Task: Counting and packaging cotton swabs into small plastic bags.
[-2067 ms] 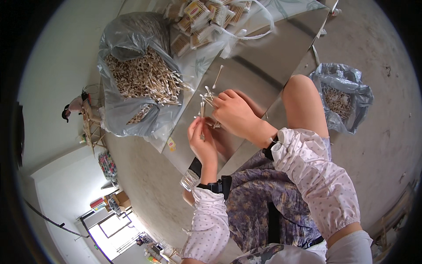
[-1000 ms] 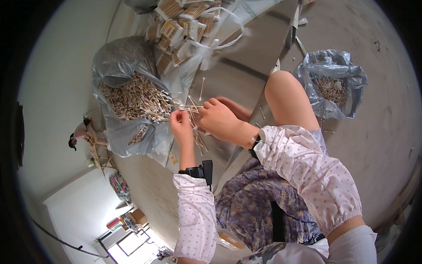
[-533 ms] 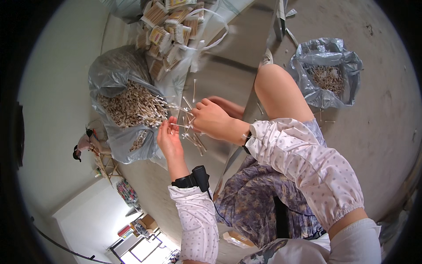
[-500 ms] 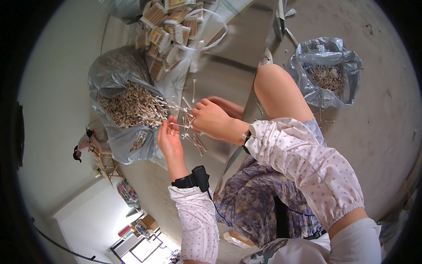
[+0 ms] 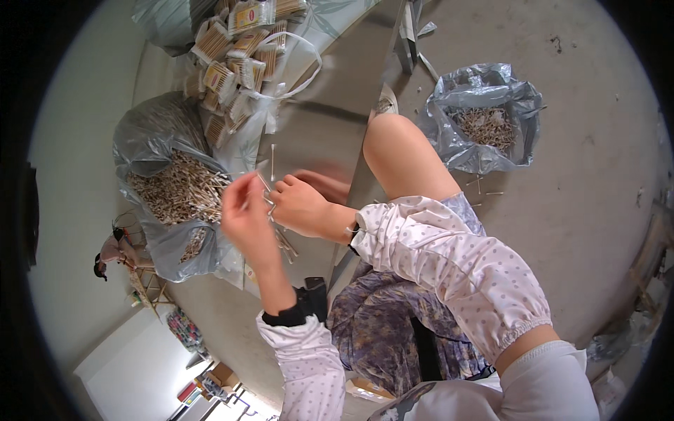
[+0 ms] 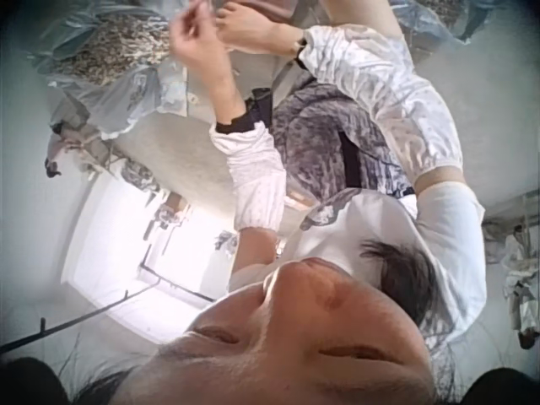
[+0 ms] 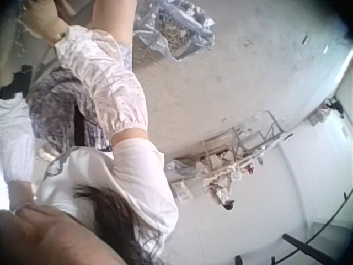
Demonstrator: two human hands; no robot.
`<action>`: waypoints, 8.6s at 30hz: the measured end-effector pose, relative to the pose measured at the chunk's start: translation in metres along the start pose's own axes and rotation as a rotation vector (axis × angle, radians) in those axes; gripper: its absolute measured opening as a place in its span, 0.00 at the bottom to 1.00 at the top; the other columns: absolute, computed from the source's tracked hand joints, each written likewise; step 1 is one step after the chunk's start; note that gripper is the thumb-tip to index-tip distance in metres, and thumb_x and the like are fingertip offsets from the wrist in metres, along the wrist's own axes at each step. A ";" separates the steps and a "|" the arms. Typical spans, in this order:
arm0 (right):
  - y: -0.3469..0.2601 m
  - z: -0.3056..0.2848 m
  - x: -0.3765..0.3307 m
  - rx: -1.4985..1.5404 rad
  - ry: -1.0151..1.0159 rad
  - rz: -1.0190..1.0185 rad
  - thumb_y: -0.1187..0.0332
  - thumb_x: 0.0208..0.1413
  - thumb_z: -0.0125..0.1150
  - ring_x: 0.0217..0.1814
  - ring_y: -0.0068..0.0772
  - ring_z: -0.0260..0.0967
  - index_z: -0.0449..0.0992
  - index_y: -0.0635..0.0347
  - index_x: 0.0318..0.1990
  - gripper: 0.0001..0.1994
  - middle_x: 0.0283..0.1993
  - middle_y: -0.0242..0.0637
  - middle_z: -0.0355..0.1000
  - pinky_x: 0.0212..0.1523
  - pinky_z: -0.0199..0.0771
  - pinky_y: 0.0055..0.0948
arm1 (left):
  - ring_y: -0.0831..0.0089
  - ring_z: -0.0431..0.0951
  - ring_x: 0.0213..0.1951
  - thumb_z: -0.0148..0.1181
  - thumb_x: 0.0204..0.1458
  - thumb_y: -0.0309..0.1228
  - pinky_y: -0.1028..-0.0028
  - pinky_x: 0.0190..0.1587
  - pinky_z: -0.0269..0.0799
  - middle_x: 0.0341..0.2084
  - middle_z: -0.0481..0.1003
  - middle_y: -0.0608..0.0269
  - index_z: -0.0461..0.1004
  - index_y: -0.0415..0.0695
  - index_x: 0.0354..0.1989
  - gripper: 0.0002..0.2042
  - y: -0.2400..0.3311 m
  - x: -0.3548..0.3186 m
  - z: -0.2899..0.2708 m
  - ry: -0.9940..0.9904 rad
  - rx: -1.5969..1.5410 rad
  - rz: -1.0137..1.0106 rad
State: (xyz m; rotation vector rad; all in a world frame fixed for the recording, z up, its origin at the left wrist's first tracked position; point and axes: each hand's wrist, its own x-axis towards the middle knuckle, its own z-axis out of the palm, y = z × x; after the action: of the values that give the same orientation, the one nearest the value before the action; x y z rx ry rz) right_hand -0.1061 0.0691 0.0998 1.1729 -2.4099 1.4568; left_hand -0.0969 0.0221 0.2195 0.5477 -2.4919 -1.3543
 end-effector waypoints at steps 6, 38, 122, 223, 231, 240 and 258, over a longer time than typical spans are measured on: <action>0.000 -0.002 -0.007 1.437 0.003 0.448 0.71 0.42 0.61 0.44 0.31 0.67 0.73 0.48 0.28 0.05 0.34 0.27 0.67 0.51 0.70 0.30 | 0.74 0.76 0.48 0.61 0.57 0.23 0.74 0.51 0.71 0.54 0.73 0.59 0.74 0.38 0.55 0.16 0.067 -0.031 0.070 -0.551 -0.147 0.199; 0.001 -0.034 0.007 -0.213 -0.314 -0.112 0.69 0.43 0.64 0.46 0.32 0.68 0.81 0.52 0.29 0.04 0.36 0.28 0.73 0.48 0.64 0.31 | 0.59 0.75 0.44 0.71 0.48 0.44 0.62 0.45 0.72 0.40 0.74 0.57 0.73 0.43 0.45 0.22 -0.107 0.017 -0.013 0.108 0.517 -0.112; -0.010 -0.013 -0.016 -0.129 -0.191 -0.118 0.68 0.46 0.63 0.67 0.42 0.60 0.78 0.57 0.43 0.15 0.55 0.39 0.71 0.67 0.59 0.42 | 0.55 0.63 0.62 0.55 0.51 0.20 0.59 0.65 0.58 0.52 0.74 0.60 0.75 0.45 0.55 0.21 -0.108 -0.047 -0.063 -0.284 0.897 0.219; -0.001 -0.027 -0.018 0.234 -0.072 0.418 0.72 0.57 0.54 0.40 0.40 0.76 0.78 0.55 0.37 0.06 0.39 0.33 0.77 0.37 0.75 0.39 | 0.46 0.43 0.74 0.56 0.58 0.54 0.47 0.72 0.38 0.71 0.45 0.36 0.40 0.30 0.72 0.47 -0.122 -0.098 -0.030 -0.087 0.723 -0.047; -0.001 -0.027 -0.017 0.233 -0.071 0.410 0.72 0.56 0.55 0.39 0.41 0.76 0.78 0.54 0.37 0.05 0.38 0.33 0.77 0.36 0.75 0.39 | 0.44 0.42 0.73 0.54 0.59 0.56 0.47 0.72 0.37 0.71 0.44 0.33 0.39 0.29 0.72 0.48 -0.121 -0.107 -0.017 -0.016 0.760 -0.032; -0.006 -0.028 -0.016 0.247 -0.055 0.394 0.72 0.56 0.55 0.39 0.42 0.76 0.77 0.55 0.37 0.05 0.38 0.35 0.77 0.37 0.75 0.39 | 0.44 0.41 0.74 0.49 0.59 0.60 0.51 0.72 0.40 0.70 0.43 0.29 0.39 0.22 0.69 0.50 -0.147 -0.060 -0.036 -0.006 0.918 -0.107; -0.004 -0.025 -0.015 0.207 -0.069 0.381 0.73 0.56 0.55 0.38 0.40 0.76 0.78 0.54 0.37 0.06 0.38 0.33 0.77 0.36 0.75 0.38 | 0.44 0.35 0.75 0.50 0.62 0.54 0.43 0.71 0.32 0.73 0.38 0.38 0.36 0.33 0.73 0.45 -0.130 -0.122 -0.039 0.155 0.653 -0.113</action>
State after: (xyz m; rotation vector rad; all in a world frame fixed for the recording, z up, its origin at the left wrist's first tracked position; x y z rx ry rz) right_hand -0.1000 0.0966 0.1099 0.8352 -2.6947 1.8365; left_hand 0.0542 -0.0183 0.1263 0.8890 -2.7687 -0.4647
